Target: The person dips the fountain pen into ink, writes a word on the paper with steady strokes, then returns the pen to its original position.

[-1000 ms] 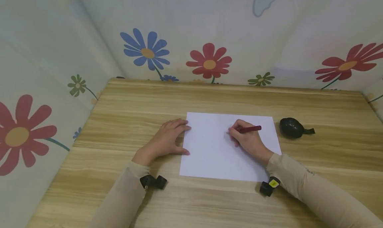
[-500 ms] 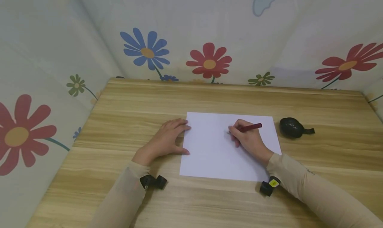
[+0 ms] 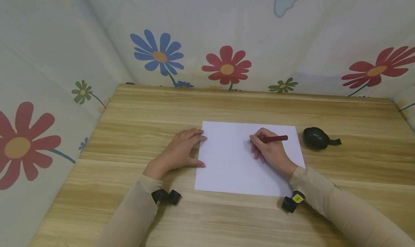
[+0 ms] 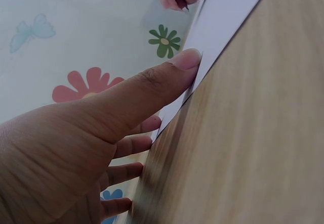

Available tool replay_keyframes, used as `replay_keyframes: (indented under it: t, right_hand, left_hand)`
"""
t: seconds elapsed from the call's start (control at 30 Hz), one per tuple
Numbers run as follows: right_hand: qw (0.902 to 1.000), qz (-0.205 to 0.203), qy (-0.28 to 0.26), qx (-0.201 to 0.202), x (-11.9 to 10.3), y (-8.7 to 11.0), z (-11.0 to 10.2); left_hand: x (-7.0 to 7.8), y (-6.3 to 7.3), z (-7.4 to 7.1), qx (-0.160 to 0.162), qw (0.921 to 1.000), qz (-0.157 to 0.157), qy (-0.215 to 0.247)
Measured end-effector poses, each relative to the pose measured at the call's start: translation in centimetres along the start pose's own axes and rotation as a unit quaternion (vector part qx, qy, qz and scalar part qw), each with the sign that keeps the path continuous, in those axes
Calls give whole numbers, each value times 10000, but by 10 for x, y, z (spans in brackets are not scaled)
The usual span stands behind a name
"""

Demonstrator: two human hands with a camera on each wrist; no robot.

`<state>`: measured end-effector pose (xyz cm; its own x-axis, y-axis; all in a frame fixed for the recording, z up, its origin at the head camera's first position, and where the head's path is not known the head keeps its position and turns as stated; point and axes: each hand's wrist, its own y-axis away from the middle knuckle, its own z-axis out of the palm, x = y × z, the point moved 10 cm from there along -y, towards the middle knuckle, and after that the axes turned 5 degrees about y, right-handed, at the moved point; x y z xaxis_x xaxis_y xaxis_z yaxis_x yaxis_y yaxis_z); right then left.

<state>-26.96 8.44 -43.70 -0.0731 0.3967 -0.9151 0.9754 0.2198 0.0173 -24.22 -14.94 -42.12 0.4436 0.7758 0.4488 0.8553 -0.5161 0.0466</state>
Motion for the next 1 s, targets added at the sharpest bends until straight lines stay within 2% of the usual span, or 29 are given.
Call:
replay_keyframes:
  t: [0.13, 0.27, 0.5, 0.77, 1.0]
  right_hand:
    - [9994, -94, -206, -257, -2, 1, 4]
    - [9990, -107, -162, -391, -4, 1, 8]
    - [9991, -115, -139, -392, -5, 1, 9]
    - [9987, 38, 175, -478, -4, 1, 12]
    - [9981, 38, 304, -543, -28, 8, 12]
  left_hand:
    - [-1, 0, 1, -1, 10000, -18, -24]
    - [-1, 0, 0, -3, 10000, -22, -25]
    - [-1, -1, 0, 18, 10000, -7, -1]
    - [1, 1, -1, 53, 10000, 49, 39]
    - [0, 0, -1, 76, 9999, 81, 63]
